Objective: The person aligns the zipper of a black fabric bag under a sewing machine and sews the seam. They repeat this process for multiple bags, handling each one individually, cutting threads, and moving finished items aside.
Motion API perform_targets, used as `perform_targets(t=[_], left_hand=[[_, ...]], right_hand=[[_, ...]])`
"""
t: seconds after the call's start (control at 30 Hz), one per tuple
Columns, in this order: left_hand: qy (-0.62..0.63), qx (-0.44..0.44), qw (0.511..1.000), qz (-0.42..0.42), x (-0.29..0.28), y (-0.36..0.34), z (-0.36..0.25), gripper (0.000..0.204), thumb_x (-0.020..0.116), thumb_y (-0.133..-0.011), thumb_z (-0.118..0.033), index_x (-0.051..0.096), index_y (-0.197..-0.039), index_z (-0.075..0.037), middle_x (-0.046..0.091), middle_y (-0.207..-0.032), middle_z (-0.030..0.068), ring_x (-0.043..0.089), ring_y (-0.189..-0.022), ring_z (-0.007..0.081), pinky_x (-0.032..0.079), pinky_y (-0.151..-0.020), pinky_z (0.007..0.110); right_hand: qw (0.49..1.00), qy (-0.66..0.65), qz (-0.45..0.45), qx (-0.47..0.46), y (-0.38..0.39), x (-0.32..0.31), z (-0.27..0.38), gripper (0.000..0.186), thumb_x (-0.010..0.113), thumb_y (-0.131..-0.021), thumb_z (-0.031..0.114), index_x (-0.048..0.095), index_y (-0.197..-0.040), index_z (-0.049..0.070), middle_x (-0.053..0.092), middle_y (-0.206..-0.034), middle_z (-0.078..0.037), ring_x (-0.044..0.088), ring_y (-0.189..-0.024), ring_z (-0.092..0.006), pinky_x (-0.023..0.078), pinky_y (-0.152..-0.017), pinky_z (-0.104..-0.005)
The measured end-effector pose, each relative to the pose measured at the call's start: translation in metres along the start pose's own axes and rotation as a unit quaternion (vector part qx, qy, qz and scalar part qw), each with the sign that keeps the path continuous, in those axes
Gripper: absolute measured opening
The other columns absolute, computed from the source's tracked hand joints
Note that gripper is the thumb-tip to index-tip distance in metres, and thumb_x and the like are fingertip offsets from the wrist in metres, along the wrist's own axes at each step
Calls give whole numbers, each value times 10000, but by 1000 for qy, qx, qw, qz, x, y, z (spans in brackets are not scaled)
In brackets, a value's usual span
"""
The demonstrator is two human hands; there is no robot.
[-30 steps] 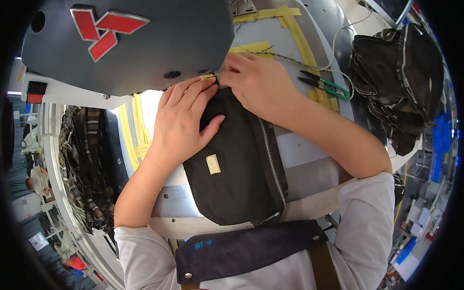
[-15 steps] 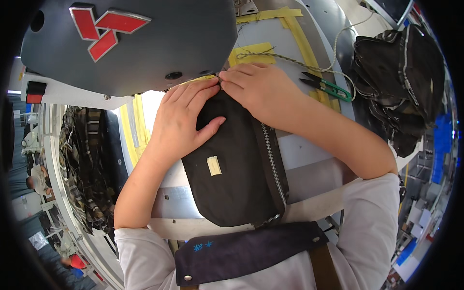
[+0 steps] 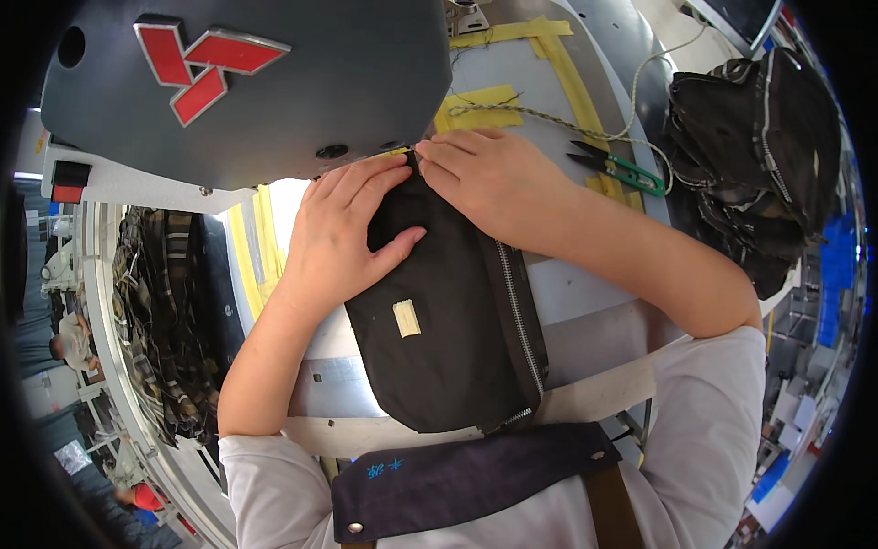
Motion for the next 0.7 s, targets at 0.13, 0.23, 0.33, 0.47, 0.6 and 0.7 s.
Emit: perform_targets(t=[0.13, 0.23, 0.33, 0.47, 0.6, 0.7], left_hand=[[0, -2, 1000, 3, 0, 0, 0, 495, 765, -711, -237, 609, -1141, -49, 605, -1193, 85, 581, -1080, 282, 444, -924, 399], [0, -5, 1000, 6, -1, -1, -1, 494, 767, -707, -234, 612, -1137, -46, 607, -1193, 86, 581, -1083, 281, 445, -927, 398], [2, -2, 1000, 4, -1, -1, -1, 492, 769, -704, -231, 614, -1132, -43, 608, -1191, 88, 582, -1084, 284, 445, -931, 399], [1, 5, 1000, 2, 0, -1, -1, 496, 770, -703, -227, 617, -1135, -36, 611, -1187, 92, 585, -1080, 289, 446, -933, 402], [-6, 1, 1000, 17, 1, -3, 2, 502, 769, -707, -225, 617, -1145, -32, 614, -1182, 95, 590, -1073, 291, 446, -932, 406], [-17, -2, 1000, 26, 1, -4, 5, 500, 768, -711, -234, 621, -1145, -34, 614, -1185, 93, 592, -1070, 287, 453, -919, 399]], right_hand=[[1000, 7, 1, 0, 0, 0, 1, 294, 577, -785, 105, 615, -1043, -29, 634, -1160, -129, 610, -1073, -239, 523, -873, -348], [1000, 0, -1, -1, 0, 0, 1, 297, 577, -782, 109, 617, -1043, -28, 634, -1155, -126, 608, -1074, -240, 523, -873, -347], [1000, 3, -2, -7, 1, 1, 1, 300, 579, -779, 111, 619, -1041, -28, 633, -1151, -126, 608, -1071, -241, 524, -872, -346], [1000, 9, -6, -12, 0, -1, 1, 300, 581, -774, 110, 621, -1038, -27, 634, -1141, -126, 608, -1064, -241, 527, -866, -343], [1000, 18, -12, -18, -1, -1, 1, 289, 586, -765, 105, 621, -1020, -26, 638, -1120, -124, 613, -1050, -241, 533, -853, -337], [1000, 18, -9, -21, -2, 0, 0, 279, 590, -760, 102, 621, -1007, -25, 638, -1109, -123, 617, -1039, -242, 538, -848, -337]])
Point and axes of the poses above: each hand's wrist, its own y-axis away from the middle knuckle, its own x-axis out of the palm, z = x × y, the point moved 9 cm from there along -y, towards the middle knuckle
